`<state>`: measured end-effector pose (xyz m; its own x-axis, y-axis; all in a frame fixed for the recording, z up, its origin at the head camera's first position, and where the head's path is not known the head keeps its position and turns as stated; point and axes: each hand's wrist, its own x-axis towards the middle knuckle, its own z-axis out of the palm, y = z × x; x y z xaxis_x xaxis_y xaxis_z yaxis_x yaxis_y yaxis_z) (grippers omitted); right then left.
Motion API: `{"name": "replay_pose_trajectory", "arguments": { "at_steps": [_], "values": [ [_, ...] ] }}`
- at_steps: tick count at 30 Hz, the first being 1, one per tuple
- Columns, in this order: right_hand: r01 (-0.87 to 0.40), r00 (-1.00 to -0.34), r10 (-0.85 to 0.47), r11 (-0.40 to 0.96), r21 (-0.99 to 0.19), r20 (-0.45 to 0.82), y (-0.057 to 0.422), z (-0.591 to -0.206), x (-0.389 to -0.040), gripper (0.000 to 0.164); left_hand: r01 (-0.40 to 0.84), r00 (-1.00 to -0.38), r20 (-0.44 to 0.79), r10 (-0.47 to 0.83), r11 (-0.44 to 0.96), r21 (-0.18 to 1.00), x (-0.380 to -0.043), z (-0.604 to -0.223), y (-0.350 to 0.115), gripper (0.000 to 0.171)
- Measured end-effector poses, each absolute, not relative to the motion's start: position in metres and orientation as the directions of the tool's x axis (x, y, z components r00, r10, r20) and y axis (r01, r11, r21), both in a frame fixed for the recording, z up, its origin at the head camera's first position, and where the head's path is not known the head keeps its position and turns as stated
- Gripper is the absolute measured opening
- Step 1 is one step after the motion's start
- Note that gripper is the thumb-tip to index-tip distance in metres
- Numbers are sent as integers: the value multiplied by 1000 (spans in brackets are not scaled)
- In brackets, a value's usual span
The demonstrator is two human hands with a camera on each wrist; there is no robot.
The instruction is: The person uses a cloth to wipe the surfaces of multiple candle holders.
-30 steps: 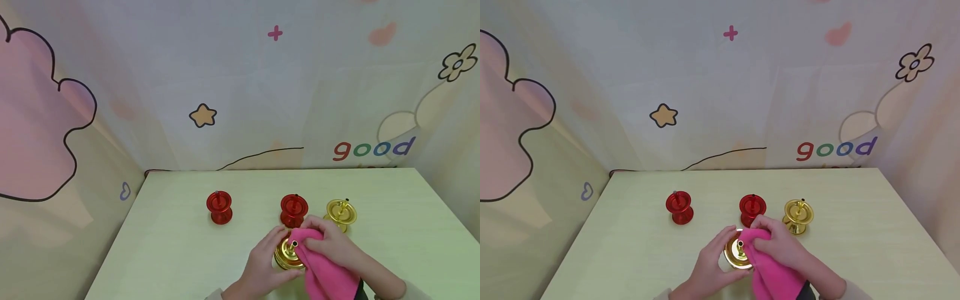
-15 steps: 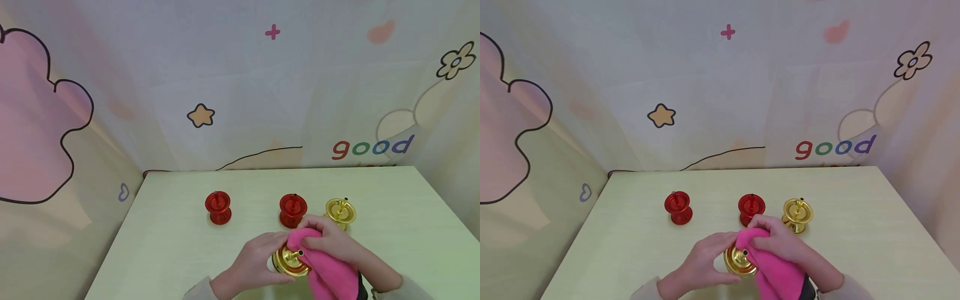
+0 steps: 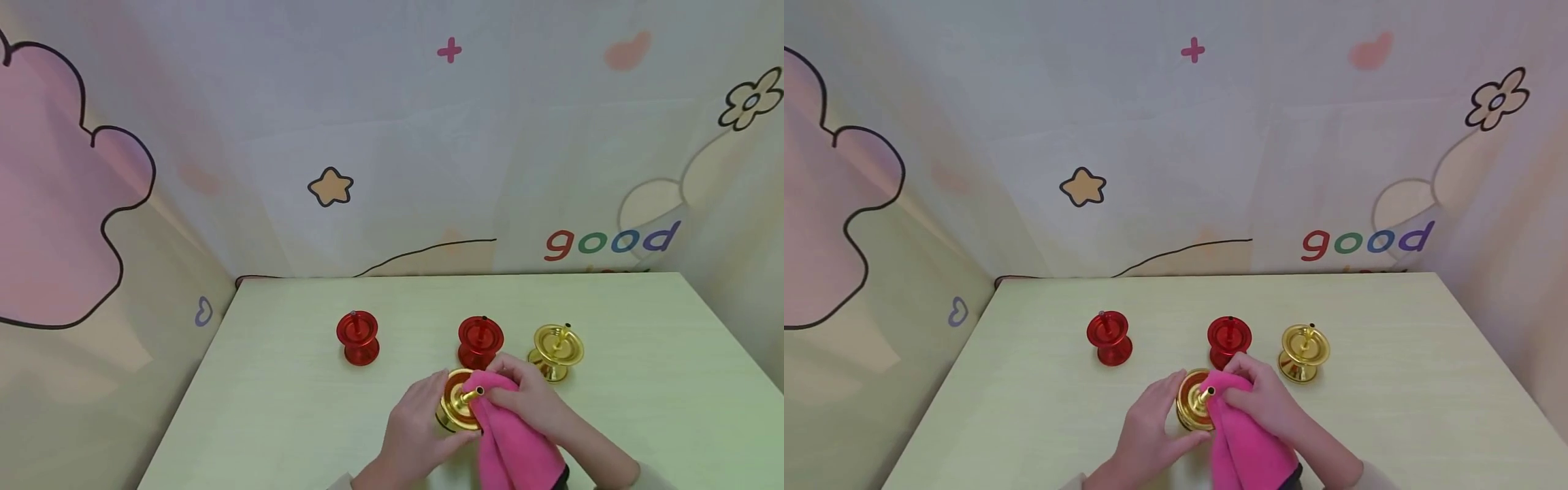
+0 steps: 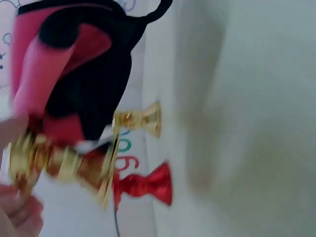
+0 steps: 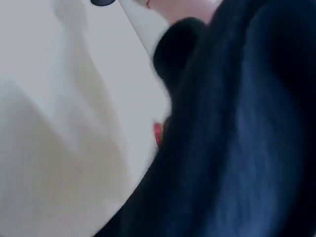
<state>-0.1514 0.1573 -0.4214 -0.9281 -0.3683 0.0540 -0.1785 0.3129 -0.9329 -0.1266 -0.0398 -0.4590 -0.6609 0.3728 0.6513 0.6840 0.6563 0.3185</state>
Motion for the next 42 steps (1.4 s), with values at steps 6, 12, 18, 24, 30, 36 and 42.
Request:
{"name": "replay_pose_trajectory", "arguments": {
  "at_steps": [6,12,18,24,30,36,42],
  "values": [
    [-359,-751,-647,230,-905,133,166,-410,-158,15,828,-558,434,708,513,226,-139,-433,-57,91],
    [-398,-719,-675,205,-894,165,165,-404,-162,12,843,-517,485,705,516,149,-139,-426,-55,84],
    [-258,-867,-490,286,-923,91,156,-407,-158,6,620,-683,631,367,749,235,-131,-438,-40,74],
    [-250,-910,-404,366,-896,90,153,-407,-154,11,528,-666,703,250,824,207,-122,-444,-28,74],
    [-368,-825,-544,308,-877,155,164,-398,-157,18,738,-569,644,511,662,127,-129,-434,-44,85],
    [-408,-675,-724,202,-890,145,169,-390,-161,16,874,-466,464,754,475,106,-138,-415,-52,91],
    [-395,-736,-663,261,-881,134,166,-394,-163,12,809,-567,510,647,553,198,-135,-418,-46,76]
  ]
}}
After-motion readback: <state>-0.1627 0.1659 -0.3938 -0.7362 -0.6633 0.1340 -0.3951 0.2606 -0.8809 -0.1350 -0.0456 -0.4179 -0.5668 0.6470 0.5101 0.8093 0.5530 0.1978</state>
